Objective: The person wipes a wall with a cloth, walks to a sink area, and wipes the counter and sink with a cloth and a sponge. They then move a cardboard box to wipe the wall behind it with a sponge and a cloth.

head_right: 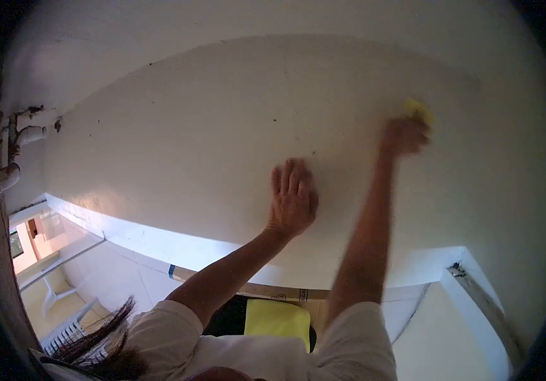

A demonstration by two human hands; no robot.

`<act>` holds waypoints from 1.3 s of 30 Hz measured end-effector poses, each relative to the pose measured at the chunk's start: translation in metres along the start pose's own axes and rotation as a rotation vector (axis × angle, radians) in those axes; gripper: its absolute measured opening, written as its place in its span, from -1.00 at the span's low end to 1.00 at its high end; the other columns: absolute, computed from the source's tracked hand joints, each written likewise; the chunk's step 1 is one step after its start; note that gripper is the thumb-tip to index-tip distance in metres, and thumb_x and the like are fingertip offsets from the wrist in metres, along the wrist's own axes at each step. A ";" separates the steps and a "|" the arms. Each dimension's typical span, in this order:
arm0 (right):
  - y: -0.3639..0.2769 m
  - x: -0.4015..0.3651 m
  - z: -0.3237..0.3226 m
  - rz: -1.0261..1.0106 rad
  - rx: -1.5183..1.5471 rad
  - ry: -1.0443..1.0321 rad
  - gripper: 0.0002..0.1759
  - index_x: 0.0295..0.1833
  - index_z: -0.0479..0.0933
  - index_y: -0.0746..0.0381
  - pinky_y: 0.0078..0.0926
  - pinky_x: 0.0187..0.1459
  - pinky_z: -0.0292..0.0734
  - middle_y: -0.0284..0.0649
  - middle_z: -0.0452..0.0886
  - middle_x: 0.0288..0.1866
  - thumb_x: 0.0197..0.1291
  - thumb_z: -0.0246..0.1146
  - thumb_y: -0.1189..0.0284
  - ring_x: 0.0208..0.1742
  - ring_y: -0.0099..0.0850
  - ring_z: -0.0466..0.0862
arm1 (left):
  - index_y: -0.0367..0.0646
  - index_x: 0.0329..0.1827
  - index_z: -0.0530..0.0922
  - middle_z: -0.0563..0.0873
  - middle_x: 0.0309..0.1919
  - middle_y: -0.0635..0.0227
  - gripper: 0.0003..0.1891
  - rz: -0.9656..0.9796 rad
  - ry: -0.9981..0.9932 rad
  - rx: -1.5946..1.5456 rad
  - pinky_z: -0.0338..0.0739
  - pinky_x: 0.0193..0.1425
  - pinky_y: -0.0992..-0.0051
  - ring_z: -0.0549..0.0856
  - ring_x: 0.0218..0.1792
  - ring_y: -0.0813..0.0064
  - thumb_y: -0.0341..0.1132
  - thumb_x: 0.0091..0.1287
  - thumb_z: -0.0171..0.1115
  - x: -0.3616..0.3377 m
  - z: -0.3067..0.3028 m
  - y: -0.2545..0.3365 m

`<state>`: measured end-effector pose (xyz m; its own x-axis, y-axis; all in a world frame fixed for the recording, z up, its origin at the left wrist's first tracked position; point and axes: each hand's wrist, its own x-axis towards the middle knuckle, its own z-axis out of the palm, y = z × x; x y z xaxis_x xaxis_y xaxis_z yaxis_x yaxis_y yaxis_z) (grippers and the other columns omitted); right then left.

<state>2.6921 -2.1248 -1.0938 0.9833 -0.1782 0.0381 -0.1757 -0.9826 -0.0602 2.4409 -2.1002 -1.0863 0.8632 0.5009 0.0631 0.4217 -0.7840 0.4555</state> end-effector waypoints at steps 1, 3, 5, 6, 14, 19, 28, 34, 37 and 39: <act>-0.031 -0.046 0.028 -0.222 -0.213 0.028 -0.28 0.30 0.15 0.38 -0.05 -0.09 0.46 0.10 0.37 0.16 0.18 0.10 0.12 0.10 -0.03 0.45 | -0.31 0.12 0.26 0.26 0.22 -0.01 -0.54 0.005 -0.010 -0.003 0.01 0.31 -0.09 0.20 0.29 -0.02 -0.33 0.17 0.09 0.000 0.001 -0.001; -0.113 -0.180 0.052 -0.697 -0.630 0.086 -0.39 0.33 0.13 0.35 0.10 0.03 0.33 0.11 0.29 0.24 0.27 -0.02 0.22 0.18 0.04 0.38 | -0.30 0.14 0.26 0.28 0.21 0.01 -0.52 0.026 0.043 0.015 0.03 0.31 -0.06 0.21 0.28 -0.01 -0.32 0.16 0.08 0.000 0.005 -0.003; -0.189 -0.275 0.006 -0.803 0.221 -0.636 -0.44 0.31 0.16 0.30 0.13 0.12 0.27 0.05 0.31 0.23 0.23 0.01 0.30 0.16 0.00 0.38 | -0.29 0.15 0.25 0.28 0.21 0.03 -0.51 0.009 0.030 0.050 0.03 0.33 -0.03 0.21 0.29 0.01 -0.31 0.16 0.07 -0.001 0.004 0.003; -0.210 -0.301 0.000 -0.828 0.548 -0.802 -0.42 0.32 0.14 0.28 0.11 0.11 0.29 0.10 0.30 0.21 0.19 0.03 0.36 0.14 0.00 0.37 | -0.30 0.17 0.25 0.28 0.21 0.03 -0.50 -0.009 -0.009 0.082 0.02 0.34 -0.01 0.20 0.29 0.01 -0.30 0.17 0.06 0.001 0.001 0.004; 0.017 -0.039 -0.010 -0.609 0.694 0.165 -0.70 0.03 0.40 0.34 -0.20 0.06 0.24 -0.01 0.42 0.05 0.19 0.00 0.50 0.08 -0.18 0.37 | -0.30 0.19 0.21 0.25 0.22 0.02 -0.49 0.014 0.006 0.047 -0.08 0.37 -0.02 0.17 0.30 0.02 -0.31 0.18 0.07 0.001 -0.001 0.002; 0.131 0.002 0.012 -0.224 -0.012 0.417 -0.65 0.05 0.46 0.10 -0.12 -0.12 0.47 -0.09 0.48 -0.03 0.08 0.11 0.42 -0.15 -0.13 0.52 | -0.22 0.25 0.18 0.24 0.24 0.10 -0.45 0.056 0.085 -0.116 -0.08 0.38 0.05 0.15 0.33 0.10 -0.41 0.17 0.08 -0.006 0.000 -0.003; -0.094 -0.325 0.027 -0.637 0.609 -0.357 -0.51 0.26 0.20 0.35 0.03 0.18 0.19 0.06 0.36 0.16 0.20 -0.04 0.44 0.19 -0.05 0.35 | -0.26 0.23 0.14 0.19 0.17 0.12 -0.53 -0.737 0.920 -0.435 0.28 0.18 0.34 0.30 0.15 0.31 -0.21 0.34 -0.09 -0.127 -0.088 -0.180; -0.159 -0.327 0.011 -0.954 1.144 -0.538 -0.47 0.05 0.39 0.38 0.11 0.16 0.12 0.10 0.40 0.06 -0.20 0.05 0.67 0.14 0.04 0.31 | -0.32 0.18 0.22 0.26 0.12 -0.01 -0.48 -0.619 0.620 -0.075 0.22 0.22 0.19 0.29 0.14 0.11 -0.07 0.34 -0.08 -0.137 -0.083 -0.199; -0.100 -0.134 0.003 -0.763 0.962 0.213 -0.58 0.02 0.37 0.38 -0.14 0.12 0.14 0.00 0.44 -0.03 -0.05 0.00 0.60 0.07 -0.13 0.37 | -0.30 0.15 0.26 0.32 0.10 0.04 -0.45 -0.605 0.547 0.011 0.13 0.25 0.19 0.29 0.14 0.07 0.00 0.31 -0.05 -0.132 -0.085 -0.196; -0.052 -0.003 0.012 -0.580 0.455 0.458 -0.63 0.00 0.38 0.36 -0.16 0.00 0.28 -0.05 0.46 -0.11 0.05 0.08 0.45 -0.13 -0.18 0.45 | -0.28 0.15 0.27 0.31 0.12 0.07 -0.45 -0.637 0.483 0.086 0.10 0.27 0.18 0.26 0.17 0.09 0.01 0.31 -0.07 -0.125 -0.086 -0.193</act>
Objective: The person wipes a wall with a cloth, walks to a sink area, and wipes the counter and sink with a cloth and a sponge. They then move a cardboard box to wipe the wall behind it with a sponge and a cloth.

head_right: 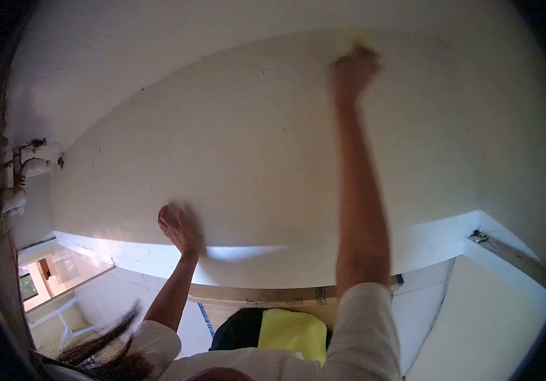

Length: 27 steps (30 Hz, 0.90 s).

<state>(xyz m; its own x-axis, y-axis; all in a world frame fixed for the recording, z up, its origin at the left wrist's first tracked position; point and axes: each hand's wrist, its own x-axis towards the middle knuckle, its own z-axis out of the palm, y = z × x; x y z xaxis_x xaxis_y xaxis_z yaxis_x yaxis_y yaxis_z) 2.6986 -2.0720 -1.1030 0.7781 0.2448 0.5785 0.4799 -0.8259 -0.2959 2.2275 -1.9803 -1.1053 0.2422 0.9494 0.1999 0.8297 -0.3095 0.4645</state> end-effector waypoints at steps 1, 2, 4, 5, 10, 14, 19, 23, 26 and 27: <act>0.032 0.030 -0.009 0.230 -0.176 -0.183 -0.61 0.02 0.38 0.35 -0.16 -0.11 0.39 -0.07 0.47 -0.12 0.11 0.07 0.35 -0.18 -0.23 0.48 | -0.26 0.15 0.27 0.30 0.13 0.11 -0.46 -0.004 -0.044 0.101 0.07 0.29 0.17 0.23 0.20 0.11 0.03 0.30 -0.10 0.000 -0.001 0.001; 0.027 0.026 0.005 0.238 -0.173 -0.194 -0.61 0.02 0.38 0.35 -0.16 -0.11 0.39 -0.07 0.47 -0.12 0.11 0.07 0.35 -0.18 -0.23 0.48 | -0.26 0.15 0.27 0.30 0.13 0.11 -0.46 -0.001 -0.048 0.114 0.07 0.29 0.17 0.23 0.20 0.11 0.03 0.30 -0.10 0.000 -0.001 0.000; 0.009 0.013 0.027 0.463 -0.355 -0.252 -0.53 0.12 0.34 0.33 -0.16 -0.12 0.44 -0.03 0.46 0.00 0.19 0.03 0.24 -0.10 -0.18 0.51 | -0.21 0.15 0.29 0.30 0.13 0.13 -0.44 -0.025 -0.056 0.117 0.03 0.31 0.16 0.21 0.22 0.15 0.08 0.28 -0.10 0.002 0.002 0.002; -0.044 -0.005 0.029 0.329 -0.376 -0.380 -0.46 0.24 0.26 0.34 -0.09 0.02 0.39 0.01 0.39 0.16 0.24 -0.03 0.21 0.09 -0.10 0.45 | -0.21 0.15 0.29 0.30 0.13 0.13 -0.44 -0.017 -0.057 0.120 0.03 0.31 0.16 0.21 0.22 0.15 0.08 0.28 -0.10 0.003 0.002 0.002; -0.311 -0.113 0.037 0.089 0.642 -0.861 -0.46 0.31 0.13 0.42 -0.07 0.36 -0.07 0.09 0.17 0.33 0.25 -0.12 0.40 0.37 -0.04 0.14 | -0.19 0.14 0.30 0.28 0.16 0.13 -0.41 0.029 -0.065 0.090 -0.02 0.32 0.16 0.19 0.23 0.15 0.13 0.25 -0.09 0.001 0.001 -0.004; -0.323 -0.146 -0.004 -0.137 0.829 -0.785 -0.54 0.10 0.37 0.32 -0.12 0.27 0.06 0.11 0.34 0.15 0.01 -0.09 0.65 0.25 -0.10 0.28 | -0.20 0.13 0.30 0.29 0.16 0.12 -0.41 -0.015 -0.093 0.046 0.00 0.31 0.16 0.19 0.23 0.14 0.12 0.26 -0.09 0.000 -0.002 -0.001; 0.011 -0.091 -0.072 -0.042 0.335 -0.058 -0.65 -0.01 0.43 0.30 -0.24 -0.05 0.34 -0.05 0.50 -0.13 0.01 0.11 0.54 -0.11 -0.17 0.47 | -0.25 0.07 0.36 0.38 0.05 0.04 -0.49 0.021 -0.020 0.042 0.11 0.24 0.20 0.29 0.13 0.10 0.02 0.29 -0.08 -0.002 0.000 -0.008; 0.110 -0.129 -0.133 0.276 -0.655 -0.523 -0.57 0.10 0.47 0.12 -0.22 -0.04 0.45 -0.17 0.57 -0.01 0.05 0.15 0.35 0.00 -0.19 0.54 | -0.26 0.06 0.33 0.40 -0.02 0.12 -0.54 -0.046 0.042 -0.163 0.16 0.20 0.27 0.33 0.06 0.23 -0.04 0.30 -0.09 -0.002 0.005 -0.017; -0.071 -0.253 -0.122 0.101 -0.304 -0.497 -0.44 0.32 0.15 0.29 -0.04 0.32 -0.02 -0.04 0.27 0.28 0.19 -0.04 0.39 0.33 -0.13 0.22 | -0.23 0.05 0.29 0.39 -0.08 0.24 -0.57 -0.121 0.032 -0.618 0.24 0.15 0.37 0.35 -0.01 0.41 -0.06 0.31 -0.05 -0.004 0.016 -0.045; -0.146 -0.291 -0.121 0.089 -0.011 -0.611 -0.45 0.31 0.16 0.30 0.02 0.34 -0.10 0.00 0.25 0.30 0.19 -0.05 0.38 0.35 -0.09 0.18 | -0.23 0.05 0.29 0.39 -0.08 0.24 -0.57 -0.118 0.032 -0.612 0.24 0.15 0.37 0.35 -0.01 0.41 -0.06 0.31 -0.05 -0.004 0.013 -0.049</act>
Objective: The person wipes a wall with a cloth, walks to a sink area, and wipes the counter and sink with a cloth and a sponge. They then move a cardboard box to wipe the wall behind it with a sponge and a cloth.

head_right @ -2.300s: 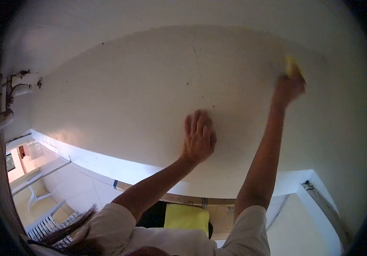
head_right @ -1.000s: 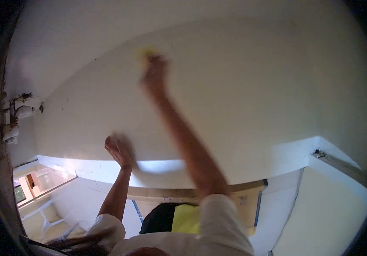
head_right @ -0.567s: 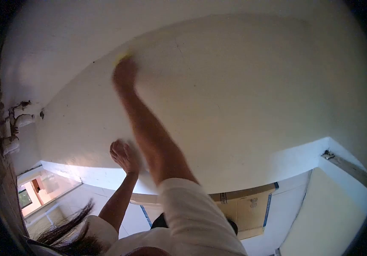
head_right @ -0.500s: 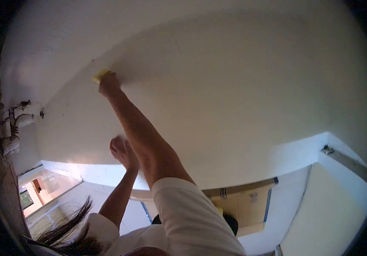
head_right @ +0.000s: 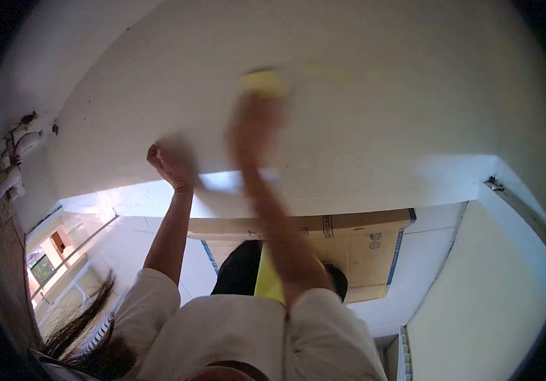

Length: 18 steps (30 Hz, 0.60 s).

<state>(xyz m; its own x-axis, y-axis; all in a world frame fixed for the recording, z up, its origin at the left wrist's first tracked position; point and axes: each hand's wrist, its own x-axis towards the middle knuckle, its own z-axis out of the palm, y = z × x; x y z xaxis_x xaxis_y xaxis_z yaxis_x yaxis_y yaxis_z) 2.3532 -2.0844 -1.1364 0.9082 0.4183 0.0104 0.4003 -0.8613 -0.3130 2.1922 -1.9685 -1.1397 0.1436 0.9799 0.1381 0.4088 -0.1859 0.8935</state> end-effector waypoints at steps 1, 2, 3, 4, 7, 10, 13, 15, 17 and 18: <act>-0.076 -0.037 0.046 -0.090 0.212 0.019 -0.48 0.28 0.19 0.30 -0.03 0.32 -0.02 0.00 0.28 0.26 0.20 -0.06 0.37 0.31 -0.06 0.22 | -0.26 0.05 0.28 0.37 -0.07 0.21 -0.54 0.023 0.027 0.015 0.24 0.15 0.39 0.35 0.00 0.37 -0.02 0.32 -0.07 -0.002 -0.005 0.000; -0.110 -0.036 0.026 -0.235 0.494 -0.141 -0.53 0.20 0.27 0.31 -0.07 0.27 0.06 0.03 0.35 0.15 0.14 -0.02 0.44 0.22 -0.04 0.29 | -0.29 0.05 0.27 0.34 -0.05 0.18 -0.50 0.051 0.062 0.028 0.23 0.16 0.40 0.35 0.01 0.32 0.02 0.33 -0.09 -0.003 -0.007 0.002; -0.145 -0.035 0.003 -0.334 0.784 -0.349 -0.58 0.11 0.36 0.33 -0.12 0.23 0.14 0.07 0.42 0.04 0.08 0.01 0.50 0.14 -0.02 0.35 | -0.29 0.05 0.27 0.34 -0.05 0.18 -0.50 0.067 0.064 0.024 0.23 0.16 0.40 0.35 0.01 0.32 0.02 0.33 -0.09 0.000 -0.003 0.006; -0.142 -0.019 -0.005 -0.325 0.795 -0.346 -0.58 0.11 0.36 0.33 -0.12 0.23 0.14 0.07 0.42 0.04 0.08 0.01 0.50 0.14 -0.02 0.35 | -0.27 0.03 0.26 0.34 -0.07 0.21 -0.54 0.061 0.089 0.025 0.24 0.15 0.42 0.36 -0.02 0.35 -0.02 0.33 -0.09 0.000 -0.003 0.012; -0.075 0.030 0.016 -0.485 0.958 0.156 -0.59 0.05 0.38 0.31 -0.14 0.20 0.15 0.02 0.43 0.01 -0.01 0.03 0.63 0.09 -0.06 0.37 | -0.19 0.00 0.23 0.33 -0.13 0.28 -0.64 -0.037 0.134 -0.119 0.28 0.10 0.45 0.37 -0.08 0.42 -0.09 0.34 -0.08 -0.003 -0.003 0.015; 0.106 0.058 -0.068 -0.265 0.465 0.363 -0.50 0.13 0.35 0.27 -0.15 0.17 0.21 -0.03 0.43 0.05 -0.03 0.05 0.67 0.12 -0.08 0.38 | -0.16 0.00 0.25 0.32 -0.11 0.32 -0.67 -0.089 0.152 -0.241 0.28 0.09 0.42 0.35 -0.06 0.44 -0.13 0.32 -0.06 -0.010 0.007 0.045; 0.177 0.044 -0.093 0.225 0.264 0.091 -0.43 0.17 0.33 0.29 -0.14 0.18 0.22 -0.02 0.44 0.10 -0.08 0.11 0.62 0.14 -0.10 0.39 | -0.15 0.01 0.25 0.32 -0.09 0.32 -0.68 -0.065 0.167 -0.209 0.28 0.10 0.41 0.35 -0.04 0.44 -0.15 0.32 -0.08 -0.011 0.005 0.048; 0.141 0.010 -0.045 0.089 -0.009 0.335 -0.52 0.13 0.38 0.35 -0.11 0.08 0.23 -0.03 0.48 0.04 0.02 0.11 0.49 0.11 -0.13 0.40 | -0.14 0.01 0.25 0.33 -0.07 0.31 -0.68 -0.087 0.162 -0.241 0.28 0.11 0.41 0.36 -0.04 0.43 -0.14 0.32 -0.08 -0.010 0.004 0.042; 0.022 -0.035 -0.014 -0.154 -0.083 0.066 -0.51 0.19 0.31 0.34 -0.08 0.22 0.18 0.03 0.42 0.13 0.09 0.03 0.47 0.14 -0.07 0.40 | -0.13 0.03 0.25 0.35 -0.06 0.30 -0.69 -0.057 0.211 -0.242 0.29 0.13 0.38 0.38 -0.03 0.42 -0.17 0.32 -0.08 -0.006 -0.007 0.019; -0.034 -0.047 -0.004 -0.190 0.283 -0.046 -0.54 0.15 0.34 0.33 -0.10 0.25 0.15 0.04 0.42 0.13 0.08 0.04 0.45 0.18 -0.09 0.37 | -0.13 0.03 0.25 0.35 -0.06 0.30 -0.69 -0.060 0.215 -0.242 0.29 0.13 0.38 0.38 -0.03 0.42 -0.17 0.32 -0.08 -0.009 -0.008 0.022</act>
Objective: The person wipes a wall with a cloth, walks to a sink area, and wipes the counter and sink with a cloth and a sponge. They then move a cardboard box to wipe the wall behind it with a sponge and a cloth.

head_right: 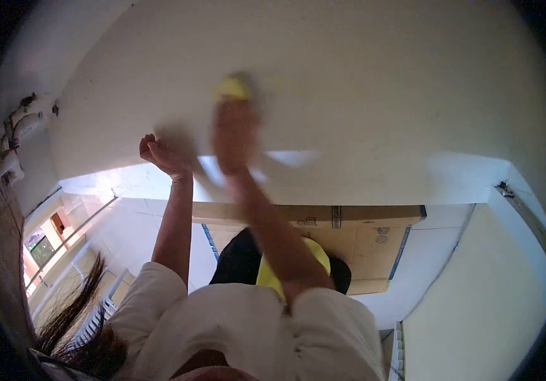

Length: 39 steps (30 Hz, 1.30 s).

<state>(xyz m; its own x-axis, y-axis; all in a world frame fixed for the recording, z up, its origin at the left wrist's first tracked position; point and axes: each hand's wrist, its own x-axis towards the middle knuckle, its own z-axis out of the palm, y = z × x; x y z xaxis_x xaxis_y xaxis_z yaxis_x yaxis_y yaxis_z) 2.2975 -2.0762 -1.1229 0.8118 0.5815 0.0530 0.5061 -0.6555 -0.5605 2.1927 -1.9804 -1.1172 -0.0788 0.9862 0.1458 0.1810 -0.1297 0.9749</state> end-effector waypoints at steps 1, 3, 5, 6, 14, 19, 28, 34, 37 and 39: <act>-0.044 0.001 0.014 -0.020 0.246 0.031 -0.63 0.05 0.40 0.33 -0.09 0.18 0.23 -0.04 0.46 0.00 0.12 0.03 0.44 0.11 -0.15 0.42 | -0.14 0.04 0.22 0.33 -0.03 0.26 -0.69 -0.051 0.019 -0.079 0.28 0.14 0.41 0.37 0.00 0.42 -0.17 0.34 -0.12 0.000 0.001 0.007; -0.061 0.010 0.027 -0.228 0.289 -0.138 -0.72 -0.07 0.47 0.29 -0.12 0.09 0.30 -0.07 0.47 -0.05 0.12 0.04 0.44 0.04 -0.19 0.46 | -0.14 0.06 0.19 0.32 0.00 0.23 -0.68 -0.095 0.026 -0.157 0.27 0.15 0.43 0.37 0.02 0.42 -0.16 0.36 -0.16 0.003 -0.002 0.009; -0.053 0.014 0.027 -0.358 0.382 -0.142 -0.66 -0.05 0.45 0.29 -0.06 0.16 0.24 -0.04 0.48 0.00 0.01 0.08 0.43 0.11 -0.16 0.42 | -0.13 0.06 0.22 0.31 0.00 0.25 -0.70 -0.021 0.025 -0.213 0.26 0.16 0.42 0.36 0.03 0.42 -0.19 0.35 -0.16 0.009 -0.010 -0.008; -0.020 0.027 0.012 -0.307 0.260 -0.205 -0.68 -0.03 0.45 0.26 0.02 0.18 0.18 -0.05 0.47 0.02 0.06 0.06 0.42 0.13 -0.15 0.41 | -0.13 0.06 0.22 0.31 0.00 0.25 -0.70 -0.025 0.030 -0.221 0.26 0.16 0.42 0.36 0.03 0.42 -0.19 0.35 -0.16 0.008 -0.009 -0.008; 0.116 0.115 -0.070 0.120 -0.584 0.199 -0.49 0.25 0.26 0.26 0.08 0.10 0.23 -0.03 0.31 0.26 0.19 -0.02 0.32 0.24 -0.03 0.32 | -0.18 0.05 0.24 0.34 -0.05 0.28 -0.69 -0.008 -0.051 -0.118 0.30 0.15 0.36 0.37 0.00 0.40 -0.20 0.36 -0.10 0.001 0.000 0.002; -0.058 -0.005 0.015 -0.304 0.317 -0.227 -0.63 0.01 0.43 0.30 0.02 0.16 0.19 -0.07 0.48 0.01 0.08 0.03 0.39 0.12 -0.17 0.42 | -0.17 0.01 0.25 0.33 -0.07 0.29 -0.70 0.102 -0.061 0.005 0.30 0.11 0.40 0.37 -0.04 0.43 -0.19 0.33 -0.12 0.010 -0.012 -0.011; 0.273 0.013 -0.205 0.380 -0.554 0.298 -0.70 0.01 0.47 0.22 -0.25 0.08 0.37 -0.21 0.46 0.06 0.16 0.00 0.46 0.13 -0.30 0.41 | -0.15 0.03 0.25 0.35 -0.10 0.32 -0.69 0.056 -0.059 0.074 0.34 0.07 0.41 0.39 -0.06 0.44 -0.18 0.32 -0.08 0.004 -0.008 -0.004; 0.036 -0.081 -0.038 0.102 -0.012 -0.066 -0.59 0.07 0.39 0.33 -0.13 0.05 0.27 -0.05 0.47 0.02 0.13 -0.01 0.37 0.02 -0.17 0.43 | -0.17 0.06 0.21 0.36 -0.08 0.30 -0.59 -0.010 -0.071 -0.049 0.35 0.07 0.37 0.39 -0.05 0.41 -0.12 0.27 -0.01 0.011 -0.013 -0.013; -0.013 -0.086 -0.045 -0.104 0.159 -0.151 -0.68 -0.10 0.46 0.31 -0.09 -0.19 0.34 -0.03 0.50 -0.14 -0.03 0.04 0.46 -0.16 -0.19 0.49 | -0.17 0.07 0.20 0.37 -0.09 0.29 -0.57 -0.049 -0.060 -0.149 0.36 0.06 0.37 0.41 -0.05 0.41 -0.13 0.25 0.01 0.009 -0.010 -0.004; 0.062 -0.070 -0.042 -0.094 0.072 -0.074 -0.78 -0.22 0.47 0.28 -0.13 -0.14 0.33 -0.05 0.51 -0.17 -0.04 0.09 0.49 -0.12 -0.22 0.48 | -0.20 0.07 0.17 0.36 -0.07 0.26 -0.61 -0.160 -0.040 -0.150 0.33 0.10 0.40 0.39 -0.04 0.43 -0.17 0.28 -0.08 0.011 -0.009 0.004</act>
<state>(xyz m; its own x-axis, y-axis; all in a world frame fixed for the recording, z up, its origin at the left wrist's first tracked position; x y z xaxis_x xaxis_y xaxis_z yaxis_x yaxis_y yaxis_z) 2.2841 -2.1774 -1.1269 0.7366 0.6746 0.0487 0.5547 -0.5613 -0.6142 2.1841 -1.9708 -1.1107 -0.0554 0.9983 -0.0168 0.0207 0.0180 0.9996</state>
